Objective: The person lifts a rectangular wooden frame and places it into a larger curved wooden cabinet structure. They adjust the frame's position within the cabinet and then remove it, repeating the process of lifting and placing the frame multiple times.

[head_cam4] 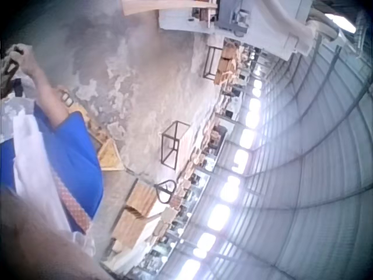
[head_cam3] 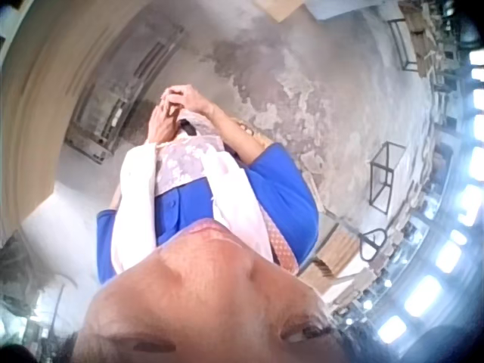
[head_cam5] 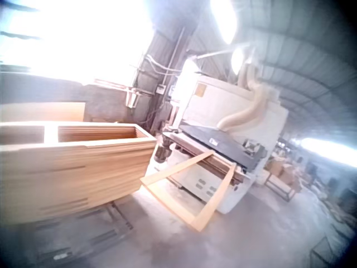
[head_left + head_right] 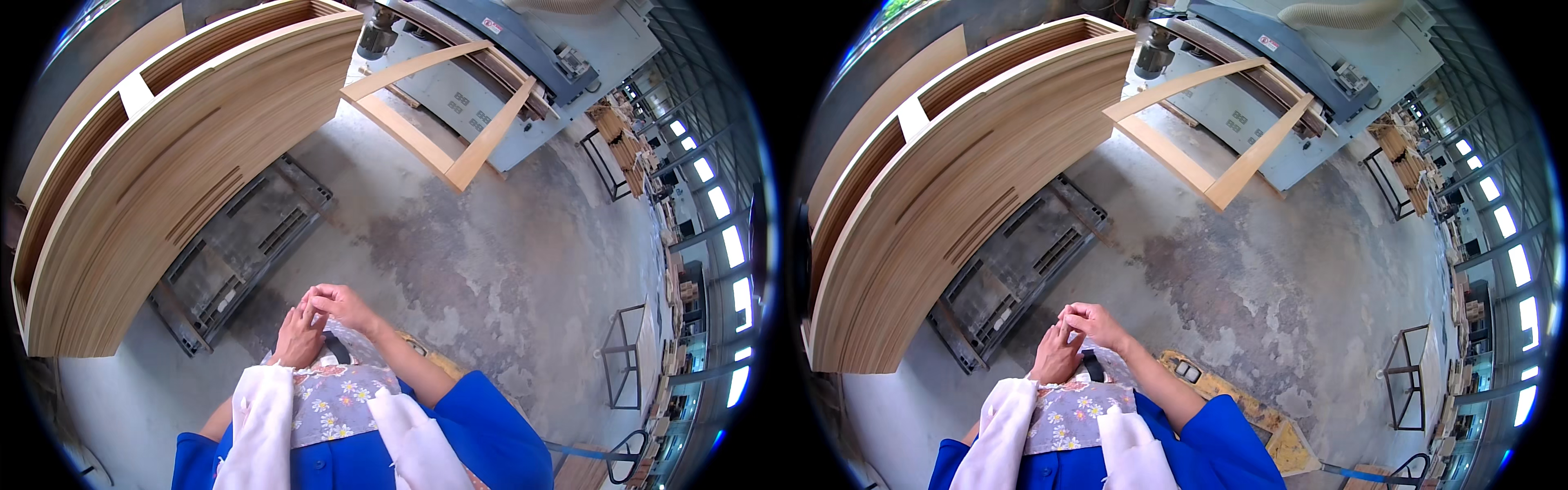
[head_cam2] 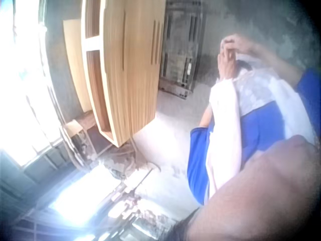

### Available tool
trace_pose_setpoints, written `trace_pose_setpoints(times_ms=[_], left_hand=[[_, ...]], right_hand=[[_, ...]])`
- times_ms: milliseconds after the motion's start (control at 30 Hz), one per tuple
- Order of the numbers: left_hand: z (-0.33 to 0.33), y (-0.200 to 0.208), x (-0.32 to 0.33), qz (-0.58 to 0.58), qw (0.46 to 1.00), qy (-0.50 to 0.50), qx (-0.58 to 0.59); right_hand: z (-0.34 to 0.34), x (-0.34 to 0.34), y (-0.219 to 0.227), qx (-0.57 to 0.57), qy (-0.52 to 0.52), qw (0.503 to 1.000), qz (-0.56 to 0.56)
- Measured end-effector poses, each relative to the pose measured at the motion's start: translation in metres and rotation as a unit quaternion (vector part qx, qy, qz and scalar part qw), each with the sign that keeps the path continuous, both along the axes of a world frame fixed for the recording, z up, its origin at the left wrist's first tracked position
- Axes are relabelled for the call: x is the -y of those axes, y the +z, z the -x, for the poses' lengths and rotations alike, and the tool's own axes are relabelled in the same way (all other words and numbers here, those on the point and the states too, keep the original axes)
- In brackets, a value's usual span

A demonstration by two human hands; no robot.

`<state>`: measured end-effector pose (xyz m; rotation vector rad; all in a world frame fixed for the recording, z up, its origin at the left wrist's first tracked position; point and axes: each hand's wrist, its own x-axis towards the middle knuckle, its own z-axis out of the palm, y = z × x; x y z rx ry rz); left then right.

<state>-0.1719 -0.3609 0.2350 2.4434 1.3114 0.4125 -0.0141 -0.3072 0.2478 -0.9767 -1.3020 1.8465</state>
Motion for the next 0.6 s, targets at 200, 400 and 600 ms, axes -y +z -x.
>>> trace_pose_setpoints(times_ms=[200,400,600], left_hand=[[0.002,-0.005,0.002,0.027,1.000,-0.005,0.008],[0.004,-0.004,0.002,0.018,0.999,-0.023,0.030],[0.003,0.000,0.006,0.008,1.000,-0.010,0.016]], right_hand=[[0.000,0.002,-0.007,0.002,0.004,0.999,0.045],[-0.003,0.004,-0.003,0.045,0.007,0.999,0.002],[0.001,0.009,-0.012,-0.004,-0.001,1.000,0.013]])
